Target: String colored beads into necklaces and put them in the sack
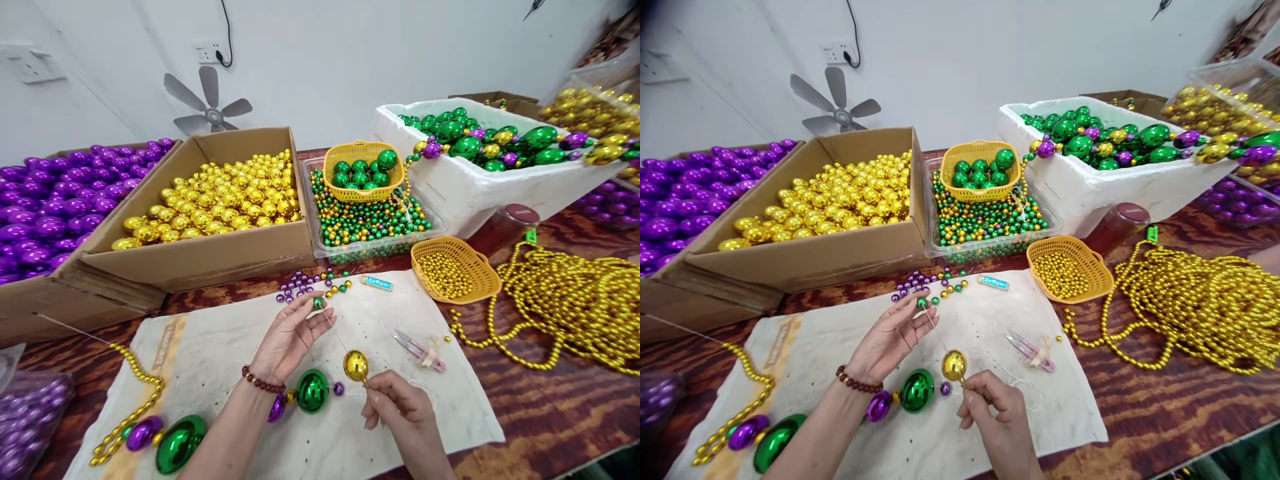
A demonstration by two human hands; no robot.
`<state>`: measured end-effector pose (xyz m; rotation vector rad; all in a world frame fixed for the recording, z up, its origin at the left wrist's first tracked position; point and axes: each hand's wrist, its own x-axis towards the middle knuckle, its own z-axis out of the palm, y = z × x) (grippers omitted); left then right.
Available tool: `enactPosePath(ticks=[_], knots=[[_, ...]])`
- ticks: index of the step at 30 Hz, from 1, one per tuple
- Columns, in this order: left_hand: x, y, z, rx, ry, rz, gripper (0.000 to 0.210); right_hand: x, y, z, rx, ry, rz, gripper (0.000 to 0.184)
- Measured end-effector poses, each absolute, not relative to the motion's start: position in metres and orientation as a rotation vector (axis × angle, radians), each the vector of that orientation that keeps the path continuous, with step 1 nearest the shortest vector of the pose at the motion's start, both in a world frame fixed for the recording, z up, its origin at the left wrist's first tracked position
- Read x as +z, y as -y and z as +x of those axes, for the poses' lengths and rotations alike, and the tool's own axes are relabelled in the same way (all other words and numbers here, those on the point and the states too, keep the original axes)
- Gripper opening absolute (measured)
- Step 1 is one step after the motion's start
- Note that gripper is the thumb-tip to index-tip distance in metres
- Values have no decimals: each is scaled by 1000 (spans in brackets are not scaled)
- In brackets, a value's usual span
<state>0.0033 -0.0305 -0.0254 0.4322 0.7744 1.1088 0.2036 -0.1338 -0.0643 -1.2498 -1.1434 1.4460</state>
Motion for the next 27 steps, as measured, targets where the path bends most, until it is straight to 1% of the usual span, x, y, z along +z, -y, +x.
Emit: enactPosePath(ticks=[9,16,21,27], knots=[[-24,30,4,1114,-780,486,23,-70,135,206,1472,1157,-1259,22],[-23,35,9,1068,-907,690,30,-82,130,201,1512,1044,-1260,23],[-26,43,21,916,-977,806,20,-89,122,194,1582,978,-1168,24],[-31,46,27,901,-1017,826,20,-94,121,196,1619,886,-1160,28]])
